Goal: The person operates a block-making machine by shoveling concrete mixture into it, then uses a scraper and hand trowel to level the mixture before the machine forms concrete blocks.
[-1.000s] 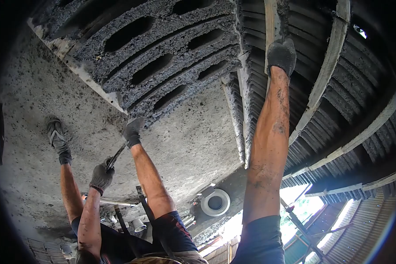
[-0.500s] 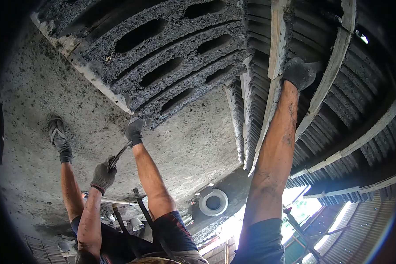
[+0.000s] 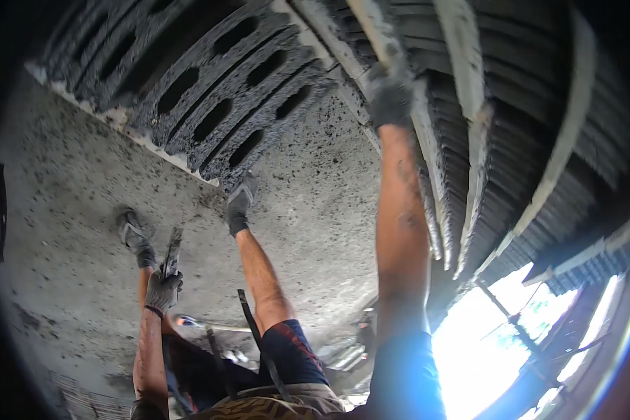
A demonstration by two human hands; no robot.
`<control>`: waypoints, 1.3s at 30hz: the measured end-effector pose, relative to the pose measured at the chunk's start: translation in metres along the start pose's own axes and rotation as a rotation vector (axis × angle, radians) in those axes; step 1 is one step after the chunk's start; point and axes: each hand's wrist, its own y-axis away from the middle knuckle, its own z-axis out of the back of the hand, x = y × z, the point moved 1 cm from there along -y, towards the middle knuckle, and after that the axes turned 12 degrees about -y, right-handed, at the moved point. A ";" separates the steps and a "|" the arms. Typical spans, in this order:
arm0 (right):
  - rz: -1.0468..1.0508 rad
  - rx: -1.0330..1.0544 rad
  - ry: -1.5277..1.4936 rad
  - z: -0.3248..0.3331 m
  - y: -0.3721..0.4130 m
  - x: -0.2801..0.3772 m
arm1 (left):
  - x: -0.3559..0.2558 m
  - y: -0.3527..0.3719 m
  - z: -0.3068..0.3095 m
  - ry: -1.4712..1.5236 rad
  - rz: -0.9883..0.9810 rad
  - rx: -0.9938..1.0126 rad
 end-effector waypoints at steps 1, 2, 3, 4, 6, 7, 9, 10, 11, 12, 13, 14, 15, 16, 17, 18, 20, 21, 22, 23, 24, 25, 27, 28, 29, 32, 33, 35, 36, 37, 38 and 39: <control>0.001 -0.007 -0.005 0.006 0.022 0.011 | -0.015 0.015 0.013 0.037 0.004 -0.050; 0.072 -0.038 0.009 0.019 0.042 0.024 | -0.030 0.026 0.029 -0.068 -0.063 -0.106; -0.057 0.007 -0.210 0.026 0.073 0.037 | -0.051 0.044 0.040 -0.110 -0.093 -0.117; -0.254 0.088 -0.361 0.038 0.108 0.055 | -0.074 0.065 0.052 -0.158 -0.020 -0.176; -0.678 0.499 -0.336 0.057 0.196 0.078 | -0.085 0.086 0.080 -0.188 0.095 -0.317; -0.681 0.563 -0.436 0.068 0.247 0.093 | -0.083 0.093 0.094 -0.188 0.056 -0.342; -0.825 0.930 -0.428 0.099 0.339 0.128 | -0.088 0.114 0.115 -0.265 0.078 -0.337; -0.911 1.033 -0.483 0.106 0.393 0.144 | -0.080 0.118 0.132 -0.289 0.088 -0.320; -0.980 1.150 -0.464 0.134 0.423 0.170 | -0.080 0.126 0.142 -0.360 0.107 -0.317; -0.973 1.117 -0.482 0.150 0.463 0.193 | -0.087 0.142 0.147 -0.591 0.129 -0.283; -1.040 0.994 -0.468 0.166 0.502 0.220 | -0.091 0.153 0.153 -0.608 0.101 -0.276; -1.368 0.931 -0.601 0.195 0.504 0.245 | -0.060 0.121 0.198 -0.679 0.156 -0.161; -1.690 0.851 -0.748 0.229 0.502 0.275 | -0.103 0.174 0.169 -0.865 0.098 -0.189; -1.707 0.799 -0.783 0.233 0.532 0.298 | -0.117 0.194 0.165 -0.925 0.118 -0.175; -1.776 0.593 -0.883 0.225 0.573 0.324 | -0.127 0.211 0.165 -0.979 0.140 -0.163; -1.823 0.375 -0.976 0.218 0.595 0.342 | -0.137 0.220 0.164 -1.011 0.097 -0.173; -1.833 0.339 -1.002 0.232 0.600 0.380 | -0.146 0.238 0.168 -1.135 0.091 -0.154; -1.843 0.364 -1.001 0.236 0.607 0.398 | -0.153 0.253 0.161 -1.161 0.062 -0.166; -1.875 0.332 -1.041 0.236 0.612 0.412 | -0.160 0.268 0.149 -1.153 0.027 -0.165; -1.906 0.305 -1.084 0.233 0.616 0.425 | -0.167 0.280 0.141 -1.143 -0.004 -0.165; -1.907 0.310 -1.141 0.229 0.625 0.432 | -0.163 0.271 0.146 -1.180 -0.099 -0.212; -1.932 0.268 -1.202 0.223 0.634 0.437 | -0.163 0.261 0.148 -1.276 -0.013 -0.182; -1.894 0.246 -1.193 0.225 0.646 0.441 | -0.164 0.264 0.127 -1.355 -0.061 -0.202; -1.882 0.237 -1.201 0.227 0.653 0.441 | -0.162 0.273 0.111 -1.355 -0.073 -0.212; -1.891 0.158 -1.284 0.230 0.662 0.438 | -0.162 0.285 0.086 -1.405 -0.150 -0.199; -1.943 -0.056 -1.415 0.246 0.710 0.429 | -0.136 0.301 0.031 -1.482 -0.293 -0.187; -1.986 -0.185 -1.461 0.247 0.726 0.425 | -0.130 0.304 0.010 -1.506 -0.354 -0.187; -2.000 -0.295 -1.463 0.258 0.765 0.417 | -0.106 0.312 -0.031 -1.482 -0.330 -0.208; -2.022 -0.410 -1.489 0.263 0.785 0.414 | -0.096 0.309 -0.050 -1.525 -0.383 -0.177; -2.043 -0.523 -1.513 0.268 0.804 0.411 | -0.088 0.299 -0.067 -1.568 -0.434 -0.144; -2.084 -0.503 -1.503 0.276 0.822 0.408 | -0.079 0.232 -0.054 -1.720 -0.596 -0.157; -2.083 -0.515 -1.499 0.281 0.837 0.405 | -0.070 0.223 -0.070 -1.723 -0.604 -0.151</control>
